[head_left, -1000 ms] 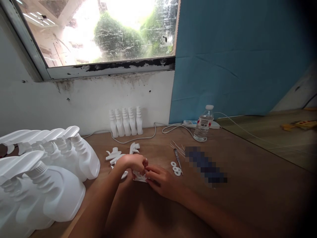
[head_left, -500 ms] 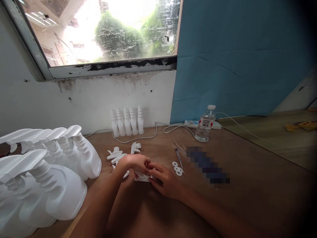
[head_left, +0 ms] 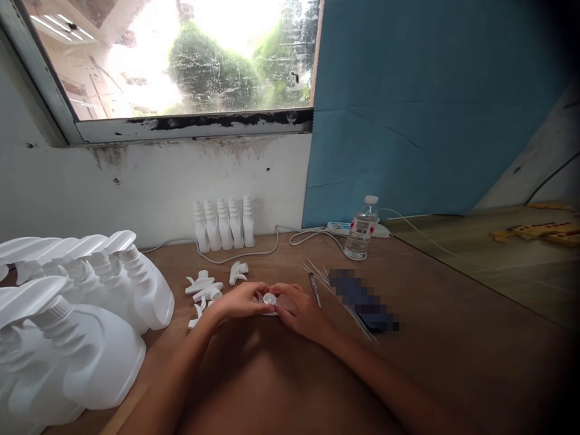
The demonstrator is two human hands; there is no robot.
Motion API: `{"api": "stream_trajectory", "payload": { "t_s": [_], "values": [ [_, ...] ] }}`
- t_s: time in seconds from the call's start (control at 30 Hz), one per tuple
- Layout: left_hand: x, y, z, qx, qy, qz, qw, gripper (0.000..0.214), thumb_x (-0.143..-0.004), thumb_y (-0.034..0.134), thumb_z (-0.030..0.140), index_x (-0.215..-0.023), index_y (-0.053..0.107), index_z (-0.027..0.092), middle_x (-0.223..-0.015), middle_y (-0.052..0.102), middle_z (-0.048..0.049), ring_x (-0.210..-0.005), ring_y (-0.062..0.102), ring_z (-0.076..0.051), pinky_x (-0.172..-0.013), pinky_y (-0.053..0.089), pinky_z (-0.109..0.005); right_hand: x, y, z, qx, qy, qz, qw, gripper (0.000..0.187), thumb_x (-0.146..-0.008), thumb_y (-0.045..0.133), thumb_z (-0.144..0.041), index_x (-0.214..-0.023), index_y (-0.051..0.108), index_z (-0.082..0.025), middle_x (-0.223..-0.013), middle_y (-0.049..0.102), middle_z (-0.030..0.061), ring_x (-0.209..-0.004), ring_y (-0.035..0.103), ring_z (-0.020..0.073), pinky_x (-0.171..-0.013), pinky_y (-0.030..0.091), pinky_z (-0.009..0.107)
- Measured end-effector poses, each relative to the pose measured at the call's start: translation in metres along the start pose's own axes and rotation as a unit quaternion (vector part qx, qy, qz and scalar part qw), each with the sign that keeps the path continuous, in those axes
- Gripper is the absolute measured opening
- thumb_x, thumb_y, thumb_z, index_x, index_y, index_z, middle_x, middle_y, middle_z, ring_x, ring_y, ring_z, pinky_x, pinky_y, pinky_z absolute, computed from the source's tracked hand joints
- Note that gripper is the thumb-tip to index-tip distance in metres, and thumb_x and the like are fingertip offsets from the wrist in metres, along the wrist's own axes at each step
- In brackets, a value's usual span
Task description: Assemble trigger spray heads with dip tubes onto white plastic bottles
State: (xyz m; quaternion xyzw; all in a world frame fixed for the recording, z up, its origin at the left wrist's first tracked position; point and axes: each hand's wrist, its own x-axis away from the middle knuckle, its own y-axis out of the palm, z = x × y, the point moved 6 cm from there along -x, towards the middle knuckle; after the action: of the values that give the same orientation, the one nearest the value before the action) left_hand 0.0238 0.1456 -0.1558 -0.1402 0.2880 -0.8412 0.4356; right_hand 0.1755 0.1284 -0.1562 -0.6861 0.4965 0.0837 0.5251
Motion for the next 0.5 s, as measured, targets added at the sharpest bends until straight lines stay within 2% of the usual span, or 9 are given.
{"api": "stream_trajectory", "payload": {
  "t_s": [0.07,0.1,0.13,0.2,0.27,0.37,0.5],
  "values": [
    [0.002,0.007,-0.010,0.041,0.007,0.054,0.998,0.039,-0.083,0.071,0.052,-0.098,0.063,0.017,-0.087,0.058,-0.0006,-0.083,0.054,-0.024,-0.070,0.039,-0.027,-0.004,-0.010,0.007,0.042,0.016,-0.010,0.999,0.018,-0.089,0.057,-0.024,-0.106,0.060,-0.020,-0.100,0.069,0.0065,-0.094,0.062,0.0204,-0.085,0.047,0.035],
    [0.004,0.010,-0.015,0.055,0.008,0.081,0.995,0.039,-0.082,0.071,0.052,-0.095,0.063,0.016,-0.086,0.058,-0.0006,-0.082,0.054,-0.024,-0.068,0.039,-0.027,-0.007,-0.016,0.013,0.091,0.035,-0.023,0.995,0.012,-0.090,0.054,-0.023,-0.098,0.062,-0.019,-0.096,0.069,0.0062,-0.092,0.061,0.0198,-0.086,0.046,0.035],
    [0.005,0.014,-0.019,0.066,0.013,0.101,0.993,0.038,-0.080,0.073,0.051,-0.093,0.063,0.016,-0.085,0.058,-0.0004,-0.080,0.054,-0.024,-0.068,0.038,-0.026,-0.009,-0.023,0.020,0.153,0.060,-0.038,0.986,0.014,-0.092,0.050,-0.022,-0.091,0.064,-0.018,-0.094,0.069,0.0063,-0.092,0.060,0.0196,-0.087,0.044,0.035],
    [0.008,0.021,-0.024,0.073,0.029,0.140,0.987,0.037,-0.078,0.076,0.048,-0.092,0.064,0.016,-0.085,0.059,0.0003,-0.078,0.053,-0.023,-0.066,0.037,-0.026,-0.012,-0.040,0.039,0.280,0.123,-0.066,0.950,0.022,-0.093,0.046,-0.019,-0.085,0.066,-0.017,-0.094,0.068,0.0082,-0.096,0.058,0.0221,-0.088,0.041,0.037],
    [0.011,0.025,-0.027,0.072,0.041,0.166,0.983,0.036,-0.077,0.077,0.047,-0.094,0.065,0.017,-0.086,0.059,0.0011,-0.078,0.053,-0.022,-0.066,0.037,-0.026,-0.012,-0.056,0.058,0.349,0.177,-0.071,0.918,0.021,-0.090,0.048,-0.017,-0.085,0.068,-0.015,-0.099,0.066,0.0125,-0.103,0.054,0.0280,-0.087,0.039,0.041],
    [0.013,0.027,-0.029,0.077,0.047,0.176,0.980,0.035,-0.079,0.078,0.048,-0.094,0.065,0.018,-0.087,0.060,0.0012,-0.079,0.053,-0.023,-0.066,0.037,-0.027,-0.005,-0.069,0.079,0.375,0.225,-0.066,0.897,0.020,-0.086,0.051,-0.015,-0.083,0.070,-0.011,-0.102,0.064,0.0183,-0.105,0.050,0.0341,-0.083,0.038,0.044],
    [0.013,0.026,-0.028,0.088,0.054,0.171,0.980,0.034,-0.080,0.078,0.046,-0.096,0.065,0.019,-0.090,0.060,0.0013,-0.083,0.054,-0.023,-0.068,0.038,-0.026,0.005,-0.066,0.092,0.381,0.251,-0.075,0.887,0.019,-0.082,0.052,-0.012,-0.083,0.071,-0.011,-0.104,0.063,0.0194,-0.107,0.049,0.0353,-0.083,0.037,0.045]
  ]
}}
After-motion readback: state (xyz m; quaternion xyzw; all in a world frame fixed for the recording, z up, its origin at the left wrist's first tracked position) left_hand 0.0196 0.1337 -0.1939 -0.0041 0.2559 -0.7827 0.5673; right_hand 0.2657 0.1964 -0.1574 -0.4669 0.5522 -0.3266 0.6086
